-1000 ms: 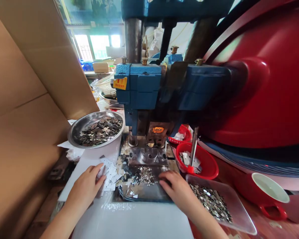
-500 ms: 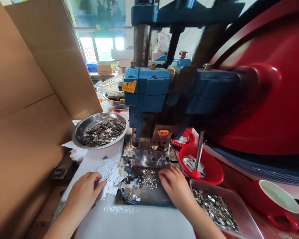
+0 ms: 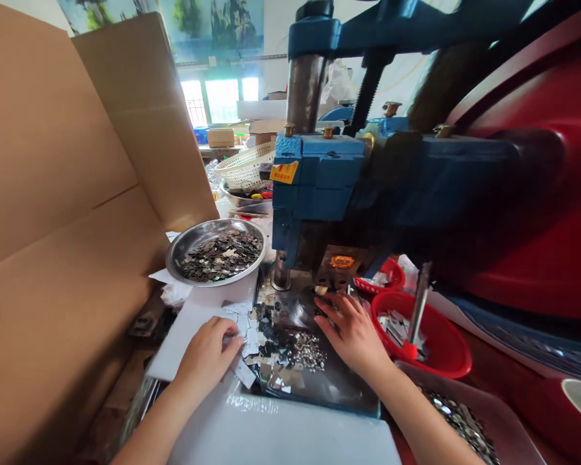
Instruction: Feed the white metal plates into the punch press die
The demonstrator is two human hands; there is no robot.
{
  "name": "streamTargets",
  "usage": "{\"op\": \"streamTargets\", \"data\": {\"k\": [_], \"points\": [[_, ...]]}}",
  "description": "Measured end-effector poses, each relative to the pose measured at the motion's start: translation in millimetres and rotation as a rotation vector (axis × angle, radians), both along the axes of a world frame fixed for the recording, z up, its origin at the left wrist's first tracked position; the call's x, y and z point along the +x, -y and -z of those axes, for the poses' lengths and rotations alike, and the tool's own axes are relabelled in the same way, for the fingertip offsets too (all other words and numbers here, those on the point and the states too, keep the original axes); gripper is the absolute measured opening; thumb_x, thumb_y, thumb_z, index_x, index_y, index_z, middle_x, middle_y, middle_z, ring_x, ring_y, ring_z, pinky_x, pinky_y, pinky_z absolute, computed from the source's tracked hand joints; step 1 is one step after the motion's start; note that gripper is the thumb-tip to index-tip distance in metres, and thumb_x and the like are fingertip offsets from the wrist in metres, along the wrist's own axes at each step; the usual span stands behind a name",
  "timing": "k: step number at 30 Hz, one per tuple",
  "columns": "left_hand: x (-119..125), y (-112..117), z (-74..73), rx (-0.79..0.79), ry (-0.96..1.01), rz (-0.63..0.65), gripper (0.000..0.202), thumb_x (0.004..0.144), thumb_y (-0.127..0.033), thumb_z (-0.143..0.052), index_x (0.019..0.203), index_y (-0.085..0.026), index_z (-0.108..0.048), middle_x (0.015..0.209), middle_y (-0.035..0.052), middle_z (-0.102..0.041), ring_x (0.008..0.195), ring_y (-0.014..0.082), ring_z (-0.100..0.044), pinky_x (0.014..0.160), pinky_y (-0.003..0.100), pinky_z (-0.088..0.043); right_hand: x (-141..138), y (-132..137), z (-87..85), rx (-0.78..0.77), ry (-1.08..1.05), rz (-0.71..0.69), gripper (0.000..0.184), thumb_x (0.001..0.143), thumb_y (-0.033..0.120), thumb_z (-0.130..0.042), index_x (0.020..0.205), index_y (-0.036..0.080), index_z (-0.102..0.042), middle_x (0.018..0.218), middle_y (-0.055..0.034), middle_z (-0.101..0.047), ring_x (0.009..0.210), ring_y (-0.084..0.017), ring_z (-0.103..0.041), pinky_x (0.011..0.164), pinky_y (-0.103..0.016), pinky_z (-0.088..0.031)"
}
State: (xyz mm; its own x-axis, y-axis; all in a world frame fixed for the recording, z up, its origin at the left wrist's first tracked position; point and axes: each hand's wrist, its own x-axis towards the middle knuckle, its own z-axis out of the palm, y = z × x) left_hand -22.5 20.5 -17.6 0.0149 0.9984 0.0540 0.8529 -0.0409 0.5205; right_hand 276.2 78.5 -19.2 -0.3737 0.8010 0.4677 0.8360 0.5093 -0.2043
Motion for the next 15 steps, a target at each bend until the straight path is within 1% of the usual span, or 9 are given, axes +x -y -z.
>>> {"op": "streamTargets", "data": {"k": [2, 4, 6, 7, 8, 10, 12, 14, 15], "points": [[-1, -11, -2.8, 0.018, -0.002, 0.027, 0.023, 0.084, -0.031, -0.049, 0.099, -0.022, -0.062, 0.105, 0.0066, -0.062, 0.1, 0.0227, -0.057, 0.09, 0.038, -0.043, 2, 1, 8.5, -0.005, -0.049, -0.027, 0.037, 0.089, 0.04, -0.047, 0.119, 0.024, -0.06, 0.125, -0.0071, -0.057, 0.121, -0.027, -0.044, 0.096, -0.045, -0.042], [-4, -23, -4.3, 0.018, -0.026, 0.079, 0.032, 0.083, -0.032, -0.05, 0.112, -0.024, -0.06, 0.122, 0.0075, -0.056, 0.113, 0.0238, -0.052, 0.098, 0.039, -0.038, 4, 5, 13.8, -0.003, -0.092, -0.025, 0.04, 0.088, 0.041, -0.047, 0.123, 0.024, -0.056, 0.129, -0.0072, -0.054, 0.124, -0.027, -0.042, 0.097, -0.047, -0.043], [-8, -36, -4.8, -0.018, -0.066, 0.124, 0.044, 0.082, -0.036, -0.052, 0.124, -0.024, -0.054, 0.136, 0.0087, -0.046, 0.124, 0.0262, -0.043, 0.103, 0.041, -0.032, 5, 11, 15.2, 0.002, -0.127, 0.002, 0.04, 0.087, 0.041, -0.049, 0.123, 0.025, -0.056, 0.129, -0.007, -0.055, 0.124, -0.027, -0.043, 0.098, -0.049, -0.042], [-10, -42, -5.0, -0.04, -0.09, 0.135, 0.048, 0.081, -0.038, -0.054, 0.127, -0.023, -0.052, 0.14, 0.0098, -0.043, 0.127, 0.0278, -0.04, 0.104, 0.042, -0.031, 5, 14, 14.7, 0.005, -0.14, 0.014, 0.038, 0.087, 0.04, -0.049, 0.121, 0.026, -0.057, 0.127, -0.0068, -0.056, 0.123, -0.027, -0.044, 0.097, -0.05, -0.042], [-12, -46, -5.4, -0.057, -0.114, 0.14, 0.051, 0.08, -0.041, -0.055, 0.127, -0.022, -0.052, 0.14, 0.011, -0.042, 0.127, 0.0291, -0.04, 0.104, 0.043, -0.031, 5, 18, 13.8, 0.011, -0.151, 0.022, 0.036, 0.086, 0.039, -0.05, 0.119, 0.026, -0.058, 0.125, -0.0067, -0.057, 0.122, -0.027, -0.045, 0.097, -0.05, -0.043], [-15, -51, -6.6, -0.065, -0.148, 0.147, 0.048, 0.078, -0.044, -0.056, 0.121, -0.021, -0.057, 0.133, 0.0124, -0.05, 0.121, 0.0299, -0.045, 0.101, 0.042, -0.034, 6, 25, 12.1, 0.027, -0.173, 0.025, 0.031, 0.086, 0.037, -0.05, 0.112, 0.026, -0.062, 0.122, -0.0071, -0.058, 0.119, -0.027, -0.047, 0.095, -0.049, -0.044], [-17, -53, -8.0, -0.068, -0.152, 0.145, 0.041, 0.077, -0.043, -0.058, 0.111, -0.02, -0.062, 0.115, 0.0112, -0.06, 0.108, 0.0279, -0.054, 0.093, 0.039, -0.039, 5, 32, 11.1, 0.036, -0.2, 0.026, 0.027, 0.086, 0.036, -0.05, 0.107, 0.026, -0.065, 0.119, -0.0075, -0.06, 0.117, -0.026, -0.049, 0.094, -0.048, -0.045], [-18, -53, -8.5, -0.112, -0.117, 0.121, 0.035, 0.075, -0.041, -0.06, 0.103, -0.02, -0.063, 0.097, 0.008, -0.064, 0.092, 0.0246, -0.059, 0.081, 0.034, -0.043, 3, 36, 10.9, 0.032, -0.221, 0.028, 0.025, 0.086, 0.036, -0.051, 0.104, 0.026, -0.066, 0.117, -0.0077, -0.06, 0.115, -0.026, -0.051, 0.093, -0.047, -0.046], [-18, -53, -8.3, -0.144, -0.093, 0.105, 0.032, 0.074, -0.04, -0.061, 0.099, -0.019, -0.063, 0.091, 0.0065, -0.064, 0.086, 0.0232, -0.059, 0.076, 0.032, -0.043, 2, 38, 10.7, 0.027, -0.228, 0.028, 0.025, 0.086, 0.036, -0.051, 0.103, 0.026, -0.066, 0.116, -0.0077, -0.061, 0.114, -0.026, -0.052, 0.093, -0.047, -0.046]]}}
